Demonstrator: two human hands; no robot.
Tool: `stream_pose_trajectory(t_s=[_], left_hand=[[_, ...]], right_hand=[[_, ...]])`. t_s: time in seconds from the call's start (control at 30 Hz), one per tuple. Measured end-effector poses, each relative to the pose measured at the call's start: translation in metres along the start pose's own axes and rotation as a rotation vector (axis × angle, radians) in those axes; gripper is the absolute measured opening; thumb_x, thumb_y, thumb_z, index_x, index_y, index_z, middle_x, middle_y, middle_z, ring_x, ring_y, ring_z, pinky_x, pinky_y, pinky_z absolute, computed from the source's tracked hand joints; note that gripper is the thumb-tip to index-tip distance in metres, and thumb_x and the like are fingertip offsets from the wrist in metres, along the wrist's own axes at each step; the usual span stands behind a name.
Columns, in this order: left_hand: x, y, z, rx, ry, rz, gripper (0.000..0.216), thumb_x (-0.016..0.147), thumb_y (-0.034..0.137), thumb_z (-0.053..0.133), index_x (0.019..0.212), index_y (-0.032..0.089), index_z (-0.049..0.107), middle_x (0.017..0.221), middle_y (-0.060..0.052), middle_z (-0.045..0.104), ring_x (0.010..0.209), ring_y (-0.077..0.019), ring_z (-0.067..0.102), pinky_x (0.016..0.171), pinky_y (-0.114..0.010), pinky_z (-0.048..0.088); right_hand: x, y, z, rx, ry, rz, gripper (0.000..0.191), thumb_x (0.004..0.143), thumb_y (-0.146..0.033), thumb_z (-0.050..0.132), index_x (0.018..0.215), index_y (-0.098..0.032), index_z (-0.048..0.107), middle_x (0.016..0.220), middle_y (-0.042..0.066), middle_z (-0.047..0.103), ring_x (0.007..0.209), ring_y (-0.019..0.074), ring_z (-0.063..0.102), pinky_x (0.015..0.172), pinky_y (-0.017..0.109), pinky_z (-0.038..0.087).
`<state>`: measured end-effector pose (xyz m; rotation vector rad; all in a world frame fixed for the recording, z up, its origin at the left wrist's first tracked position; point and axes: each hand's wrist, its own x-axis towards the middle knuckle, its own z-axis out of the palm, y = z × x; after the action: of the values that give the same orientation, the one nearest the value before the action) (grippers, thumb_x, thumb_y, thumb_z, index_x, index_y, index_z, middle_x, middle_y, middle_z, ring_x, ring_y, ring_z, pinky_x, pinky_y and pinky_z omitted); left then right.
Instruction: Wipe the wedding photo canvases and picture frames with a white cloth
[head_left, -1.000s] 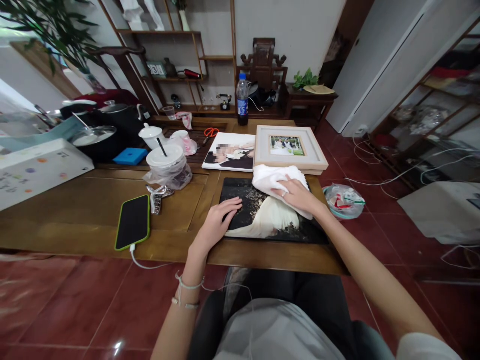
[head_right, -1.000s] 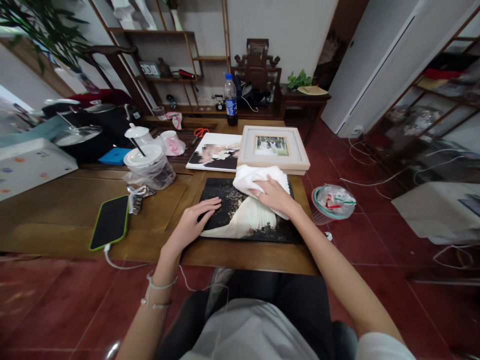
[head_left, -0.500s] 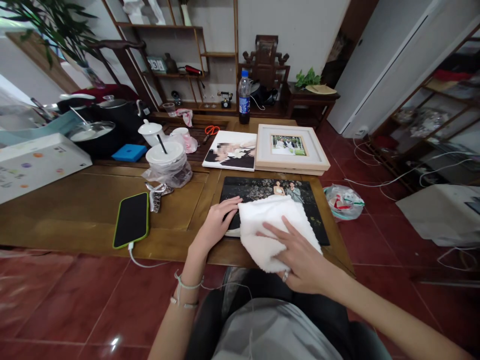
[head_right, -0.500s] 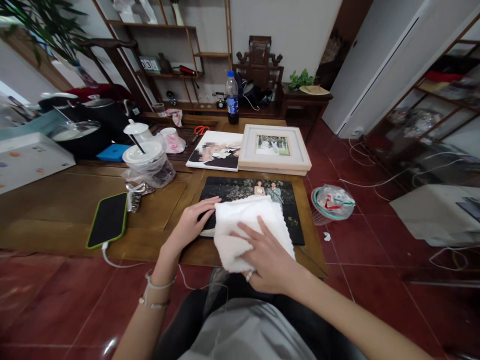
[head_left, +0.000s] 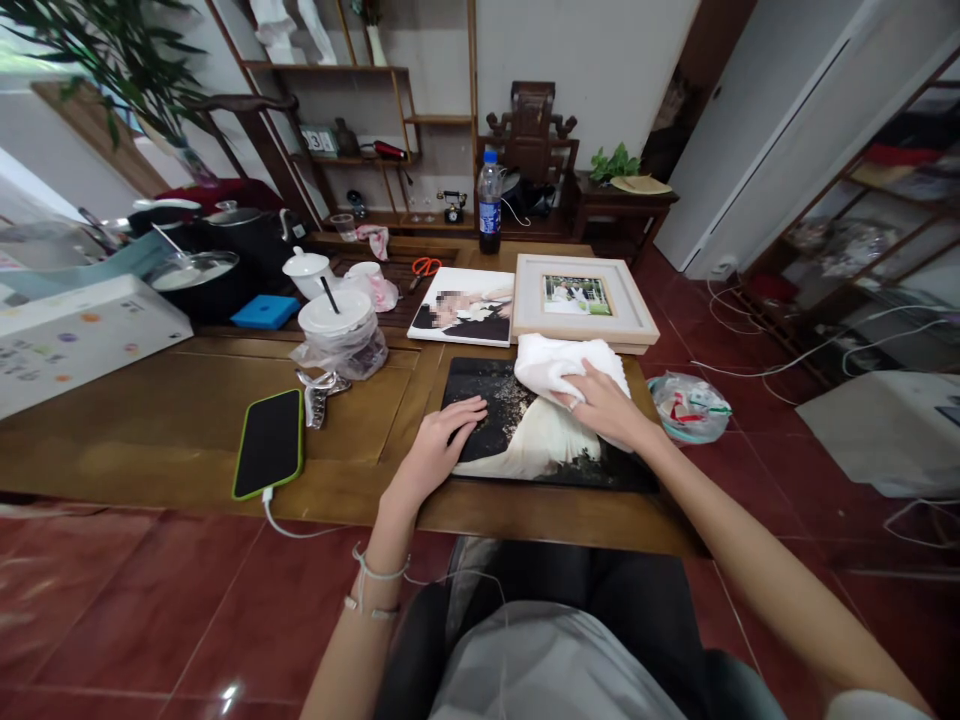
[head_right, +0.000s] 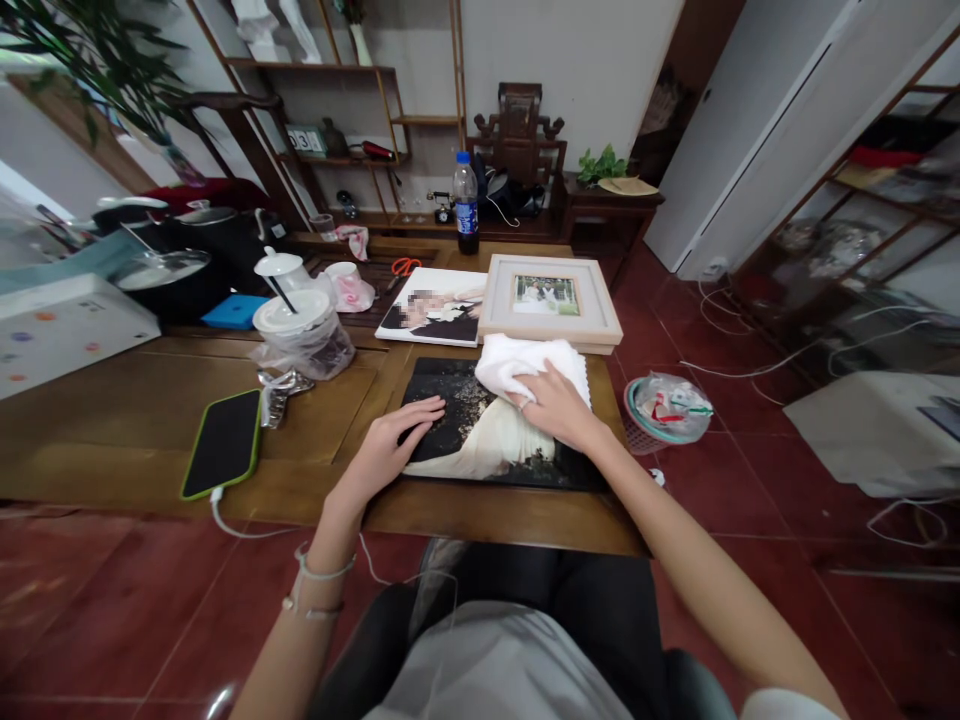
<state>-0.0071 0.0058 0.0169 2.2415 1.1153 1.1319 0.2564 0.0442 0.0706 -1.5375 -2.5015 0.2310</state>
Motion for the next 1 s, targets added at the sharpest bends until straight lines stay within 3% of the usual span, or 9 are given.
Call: stream_pose_trajectory(t_s=[0.17,0.4,0.53,0.7,0.87,1.0], left_hand=[[0.000,0.002,0.000,0.004,0.002,-0.008,0.025,0.091,0.018,0.044,0.102,0.019,0.067,0.114,-0.009,0.067,0.113,-0.0214,0.059,0.097,-0.043,0.048],[0.001,0.005,-0.001,0.034,-0.018,-0.050,0.025,0.090,0.016,0.046,0.101,0.017,0.068,0.114,-0.010,0.067,0.112,-0.0220,0.059,0.098,-0.042,0.047],[0.001,0.006,-0.002,0.034,-0.025,-0.082,0.028,0.090,0.016,0.044,0.109,0.017,0.065,0.118,-0.009,0.065,0.114,-0.0219,0.058,0.099,-0.042,0.046],[0.001,0.005,-0.002,0.016,-0.014,-0.048,0.026,0.090,0.017,0.044,0.102,0.018,0.067,0.115,-0.009,0.067,0.113,-0.0218,0.059,0.098,-0.041,0.047],[0.000,0.003,0.000,0.001,0.001,-0.031,0.024,0.090,0.016,0.046,0.101,0.017,0.067,0.114,-0.010,0.067,0.113,-0.0207,0.059,0.098,-0.041,0.047],[0.000,0.002,0.000,0.006,0.000,-0.017,0.024,0.090,0.016,0.046,0.101,0.017,0.067,0.114,-0.010,0.067,0.113,-0.0207,0.059,0.098,-0.041,0.047]], right_hand=[[-0.001,-0.009,0.009,-0.039,0.010,-0.165,0.033,0.081,-0.021,0.047,0.107,-0.014,0.066,0.129,0.016,0.055,0.133,0.0299,0.032,0.108,0.058,0.016],[-0.074,-0.067,0.013,0.078,-0.125,-0.400,0.038,0.063,-0.012,0.051,0.094,-0.020,0.071,0.145,0.006,0.038,0.139,0.0324,0.015,0.108,0.063,0.001],[-0.094,-0.074,0.008,0.138,-0.200,-0.443,0.035,0.060,-0.013,0.052,0.089,-0.020,0.071,0.145,0.006,0.037,0.138,0.0308,0.018,0.111,0.060,0.002],[-0.077,-0.042,0.000,0.114,-0.122,-0.352,0.027,0.070,-0.014,0.052,0.090,-0.015,0.070,0.133,0.017,0.051,0.132,0.0274,0.034,0.113,0.051,0.014],[-0.035,-0.006,-0.003,0.003,-0.009,-0.150,0.029,0.084,-0.020,0.044,0.100,-0.015,0.067,0.125,0.012,0.060,0.129,0.0288,0.040,0.110,0.049,0.025],[-0.003,-0.001,0.005,-0.060,0.018,-0.077,0.035,0.087,-0.021,0.040,0.112,-0.013,0.062,0.125,0.013,0.059,0.131,0.0311,0.035,0.108,0.056,0.020]])
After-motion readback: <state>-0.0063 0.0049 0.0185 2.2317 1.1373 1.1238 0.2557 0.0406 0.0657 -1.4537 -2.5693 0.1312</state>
